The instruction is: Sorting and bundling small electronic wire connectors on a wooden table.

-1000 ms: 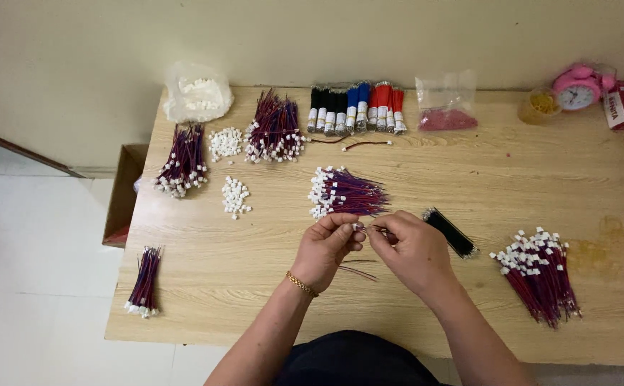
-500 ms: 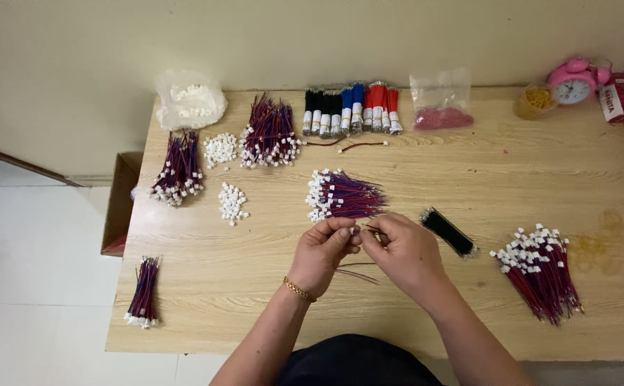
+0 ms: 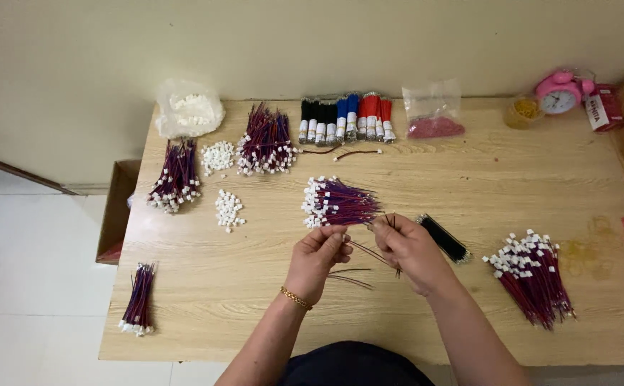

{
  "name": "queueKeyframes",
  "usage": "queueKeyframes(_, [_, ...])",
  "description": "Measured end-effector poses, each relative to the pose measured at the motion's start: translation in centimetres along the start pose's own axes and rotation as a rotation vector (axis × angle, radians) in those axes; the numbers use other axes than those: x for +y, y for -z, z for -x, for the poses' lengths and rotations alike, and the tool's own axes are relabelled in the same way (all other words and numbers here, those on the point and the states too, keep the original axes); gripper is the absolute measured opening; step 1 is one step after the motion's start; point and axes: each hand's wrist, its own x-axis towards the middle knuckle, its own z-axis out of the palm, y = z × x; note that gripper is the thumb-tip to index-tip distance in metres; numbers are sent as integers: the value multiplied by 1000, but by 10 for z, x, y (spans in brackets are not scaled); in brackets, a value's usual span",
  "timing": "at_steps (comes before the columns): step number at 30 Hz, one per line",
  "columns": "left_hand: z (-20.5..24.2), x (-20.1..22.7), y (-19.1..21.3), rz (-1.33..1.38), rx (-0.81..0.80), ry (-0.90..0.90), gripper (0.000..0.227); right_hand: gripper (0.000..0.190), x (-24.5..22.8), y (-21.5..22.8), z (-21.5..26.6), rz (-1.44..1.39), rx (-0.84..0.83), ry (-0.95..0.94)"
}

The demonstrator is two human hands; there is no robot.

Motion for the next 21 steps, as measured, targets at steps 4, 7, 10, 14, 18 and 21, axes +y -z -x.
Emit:
queueKeyframes(4, [-4,-7,4,-26,5,9,18,11,-5,0,3,-86,-10,-43])
queueKeyframes(7, [-4,-11,7,-24,16,10,18,14,2,3,1,-92,-26,-80])
queueKeyframes(10, [-2,-7,3,-10,13,-3,18,14,1,6,3,-109,-22,-87])
queueKeyframes(14, [-2,-8,2,-7,3,-3,18,13,7,9,0,-138,-38,-85])
queueKeyframes(18, [-6,-14,3,-30,-10,15,18,13,12,13,-4,-179,-53,-109])
queueKeyframes(21, [-4,-11,0,-32,-3,15,19,13,9,13,-2,-195,-41,-99])
